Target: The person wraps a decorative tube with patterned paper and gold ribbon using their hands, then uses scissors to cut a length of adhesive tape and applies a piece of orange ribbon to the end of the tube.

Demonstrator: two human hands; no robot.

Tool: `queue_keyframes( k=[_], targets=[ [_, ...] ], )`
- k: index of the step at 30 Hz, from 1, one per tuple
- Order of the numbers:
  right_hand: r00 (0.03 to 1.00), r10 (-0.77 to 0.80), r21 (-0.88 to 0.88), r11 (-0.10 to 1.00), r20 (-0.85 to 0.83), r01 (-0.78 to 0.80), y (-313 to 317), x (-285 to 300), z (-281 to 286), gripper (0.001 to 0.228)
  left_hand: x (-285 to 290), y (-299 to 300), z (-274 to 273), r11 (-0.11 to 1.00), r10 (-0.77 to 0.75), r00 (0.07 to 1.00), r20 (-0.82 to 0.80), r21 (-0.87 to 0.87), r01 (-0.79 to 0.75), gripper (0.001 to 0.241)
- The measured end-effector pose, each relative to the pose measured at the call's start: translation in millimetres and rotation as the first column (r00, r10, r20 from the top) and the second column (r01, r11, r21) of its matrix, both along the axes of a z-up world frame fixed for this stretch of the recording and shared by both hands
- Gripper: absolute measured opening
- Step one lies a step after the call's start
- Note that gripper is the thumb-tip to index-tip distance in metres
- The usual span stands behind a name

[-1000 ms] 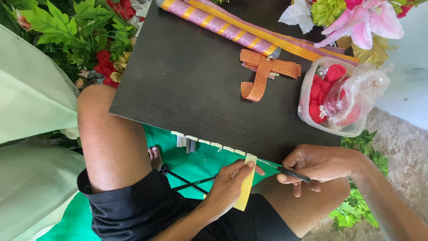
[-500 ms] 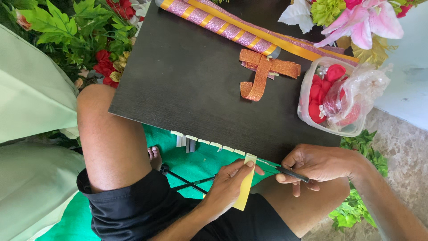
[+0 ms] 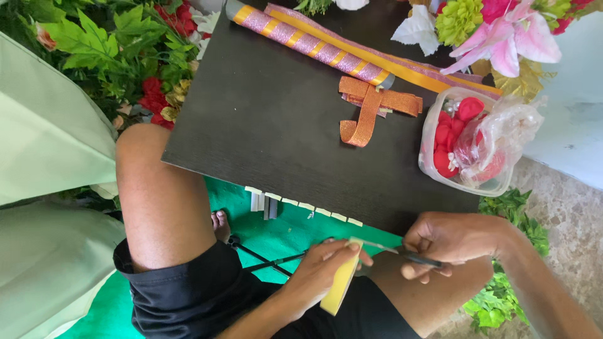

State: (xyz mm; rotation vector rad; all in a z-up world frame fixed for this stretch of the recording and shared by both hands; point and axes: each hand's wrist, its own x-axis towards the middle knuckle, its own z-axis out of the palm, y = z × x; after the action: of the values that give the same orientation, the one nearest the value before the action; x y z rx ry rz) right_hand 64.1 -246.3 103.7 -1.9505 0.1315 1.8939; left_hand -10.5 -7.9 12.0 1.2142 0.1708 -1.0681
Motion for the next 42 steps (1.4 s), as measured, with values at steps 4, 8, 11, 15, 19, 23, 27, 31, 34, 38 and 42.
queue_keyframes(
  k=[4,8,11,15,19,23,27,31,34,38,42],
  targets=[
    [0.999,-0.005,-0.002,1.000,-0.050,0.005,-19,-12,3,0.020,-16,16,-12,0.998,-0.060,0.987,-0.152,-0.031,0.056,0.034],
    [0.919,-0.326,0.087,0.945,0.221,0.315,-26,-22,21,0.046,-10,44,1,0.992,-0.100,0.971,-0.218,-0.099,0.079,0.033],
    [0.765,-0.246,-0.072,0.932,0.595,0.355,-35,-42,-1,0.060,9,64,20,0.985,-0.021,0.987,-0.158,-0.174,-0.007,0.028],
    [0.578,0.041,-0.309,0.874,0.815,0.374,-27,-56,-30,0.064,50,99,58,0.999,0.032,0.915,0.403,0.004,-0.036,0.023],
    [0.607,0.114,-0.406,0.835,0.787,0.370,-17,-52,-30,0.061,98,108,106,0.949,-0.092,0.589,0.803,0.250,-0.192,0.033],
    [0.582,0.104,-0.396,0.826,0.806,0.401,-17,-52,-35,0.047,140,101,94,0.802,-0.296,0.035,0.955,0.268,-0.534,0.023],
    [0.600,0.124,-0.439,0.798,0.790,0.413,-15,-52,-32,0.047,181,94,40,0.595,-0.562,-0.093,0.822,0.324,-0.735,0.049],
    [0.636,0.104,-0.467,0.770,0.764,0.435,-3,-51,-20,0.044,197,88,10,0.572,-0.586,-0.071,0.807,0.350,-0.741,0.055],
    [0.602,0.116,-0.439,0.793,0.790,0.422,-9,-52,-26,0.046,200,86,12,0.552,-0.628,-0.138,0.766,0.314,-0.772,0.046],
    [0.621,0.072,-0.441,0.767,0.780,0.466,-10,-58,-24,0.047,199,77,40,0.683,-0.527,-0.237,0.816,0.241,-0.690,0.045],
    [0.584,0.054,-0.434,0.725,0.810,0.535,-10,-67,-23,0.050,222,42,48,0.763,-0.552,-0.319,0.771,0.312,-0.565,0.039]
  ],
)
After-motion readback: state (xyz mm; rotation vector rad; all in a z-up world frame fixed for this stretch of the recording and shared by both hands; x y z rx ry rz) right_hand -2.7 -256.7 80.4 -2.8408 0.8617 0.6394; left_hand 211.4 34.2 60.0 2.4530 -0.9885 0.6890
